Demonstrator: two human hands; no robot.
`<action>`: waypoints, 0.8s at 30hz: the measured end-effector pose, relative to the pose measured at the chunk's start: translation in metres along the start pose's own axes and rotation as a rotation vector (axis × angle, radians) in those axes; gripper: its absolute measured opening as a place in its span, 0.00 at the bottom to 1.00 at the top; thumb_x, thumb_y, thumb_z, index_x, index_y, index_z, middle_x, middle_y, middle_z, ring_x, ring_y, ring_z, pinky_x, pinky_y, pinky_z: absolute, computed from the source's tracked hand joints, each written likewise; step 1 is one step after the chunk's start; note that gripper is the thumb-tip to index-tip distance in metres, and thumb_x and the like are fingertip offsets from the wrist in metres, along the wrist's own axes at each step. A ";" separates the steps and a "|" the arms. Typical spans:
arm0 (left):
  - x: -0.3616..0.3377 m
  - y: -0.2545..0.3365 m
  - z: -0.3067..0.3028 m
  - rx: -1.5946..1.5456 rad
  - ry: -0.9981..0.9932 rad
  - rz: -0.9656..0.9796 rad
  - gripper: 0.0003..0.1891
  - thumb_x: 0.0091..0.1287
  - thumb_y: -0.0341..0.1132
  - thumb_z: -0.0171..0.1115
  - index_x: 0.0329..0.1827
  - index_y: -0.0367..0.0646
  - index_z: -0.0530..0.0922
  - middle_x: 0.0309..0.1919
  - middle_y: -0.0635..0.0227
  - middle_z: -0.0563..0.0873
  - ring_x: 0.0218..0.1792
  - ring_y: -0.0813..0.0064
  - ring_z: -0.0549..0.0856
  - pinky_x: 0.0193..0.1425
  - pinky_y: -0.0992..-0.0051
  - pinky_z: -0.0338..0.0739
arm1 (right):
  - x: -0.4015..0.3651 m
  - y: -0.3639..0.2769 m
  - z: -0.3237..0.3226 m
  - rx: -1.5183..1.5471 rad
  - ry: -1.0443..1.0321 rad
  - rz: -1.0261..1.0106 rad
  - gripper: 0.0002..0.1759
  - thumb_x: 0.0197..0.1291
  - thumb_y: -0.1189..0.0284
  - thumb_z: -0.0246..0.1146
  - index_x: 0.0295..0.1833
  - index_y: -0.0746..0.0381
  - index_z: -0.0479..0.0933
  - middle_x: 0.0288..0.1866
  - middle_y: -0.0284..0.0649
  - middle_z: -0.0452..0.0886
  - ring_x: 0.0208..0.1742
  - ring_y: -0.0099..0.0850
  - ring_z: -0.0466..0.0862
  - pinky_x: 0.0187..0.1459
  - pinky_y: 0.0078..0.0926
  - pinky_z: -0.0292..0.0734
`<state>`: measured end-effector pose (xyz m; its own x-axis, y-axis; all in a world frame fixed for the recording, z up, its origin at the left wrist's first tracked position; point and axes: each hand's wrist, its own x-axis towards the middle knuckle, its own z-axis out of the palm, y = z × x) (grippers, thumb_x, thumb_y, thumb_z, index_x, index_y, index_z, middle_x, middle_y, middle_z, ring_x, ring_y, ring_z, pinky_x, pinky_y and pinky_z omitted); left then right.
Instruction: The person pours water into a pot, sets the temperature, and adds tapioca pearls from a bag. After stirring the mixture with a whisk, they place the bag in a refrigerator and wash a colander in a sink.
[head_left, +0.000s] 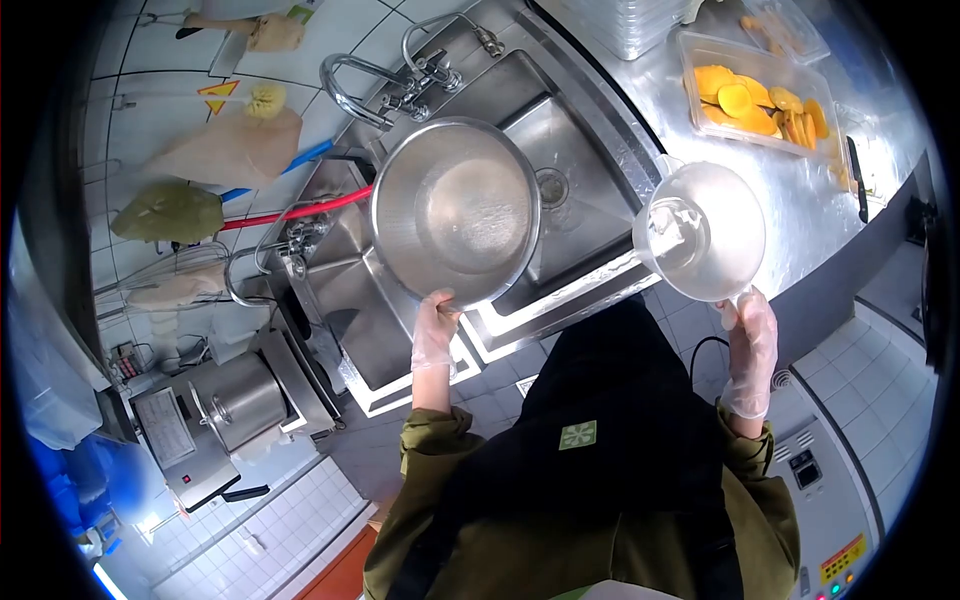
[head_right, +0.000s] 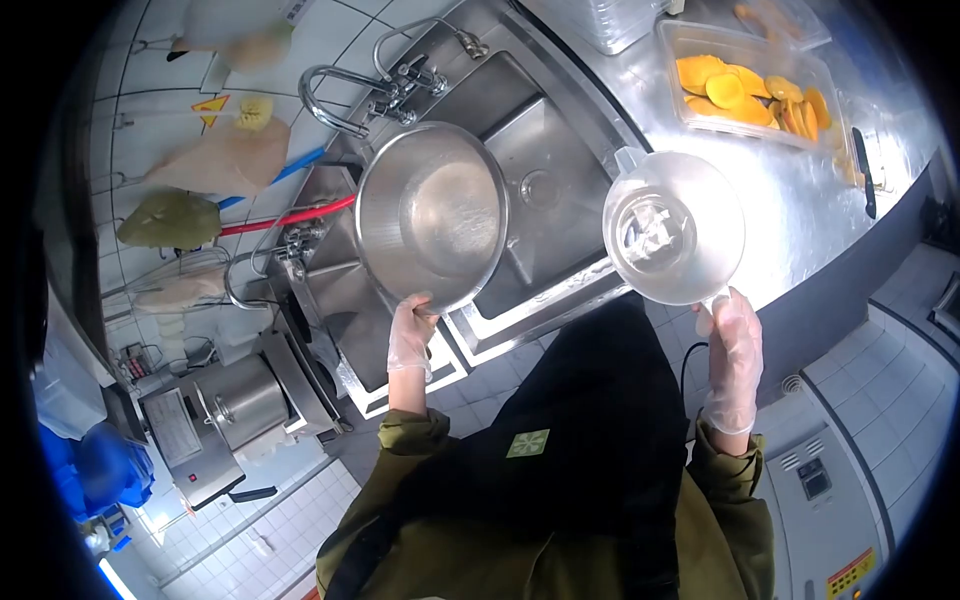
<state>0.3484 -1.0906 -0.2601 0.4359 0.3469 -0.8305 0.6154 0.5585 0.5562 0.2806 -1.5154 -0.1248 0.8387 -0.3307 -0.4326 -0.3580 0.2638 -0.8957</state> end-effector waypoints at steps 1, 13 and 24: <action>-0.004 0.002 0.001 -0.017 -0.011 0.007 0.07 0.53 0.20 0.52 0.35 0.34 0.73 0.36 0.61 0.78 0.40 0.64 0.79 0.50 0.66 0.75 | 0.000 -0.001 0.001 -0.007 0.010 0.003 0.28 0.56 0.46 0.51 0.38 0.63 0.73 0.34 0.30 0.70 0.37 0.22 0.65 0.42 0.18 0.56; -0.019 0.004 -0.001 -0.090 -0.015 0.034 0.07 0.52 0.21 0.54 0.34 0.36 0.74 0.36 0.65 0.79 0.41 0.68 0.78 0.49 0.72 0.74 | -0.002 0.009 -0.003 -0.026 0.015 0.016 0.32 0.52 0.41 0.52 0.37 0.64 0.72 0.34 0.30 0.68 0.37 0.22 0.64 0.42 0.19 0.55; -0.017 -0.028 0.007 1.099 -0.141 0.766 0.06 0.55 0.24 0.55 0.36 0.37 0.74 0.31 0.69 0.77 0.39 0.76 0.74 0.52 0.69 0.68 | -0.004 0.013 -0.007 0.010 -0.015 -0.008 0.30 0.54 0.45 0.52 0.39 0.64 0.73 0.36 0.31 0.70 0.40 0.22 0.65 0.44 0.19 0.56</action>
<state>0.3288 -1.1172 -0.2612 0.9269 0.1801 -0.3293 0.3633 -0.6508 0.6668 0.2692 -1.5168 -0.1354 0.8477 -0.3190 -0.4239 -0.3472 0.2705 -0.8979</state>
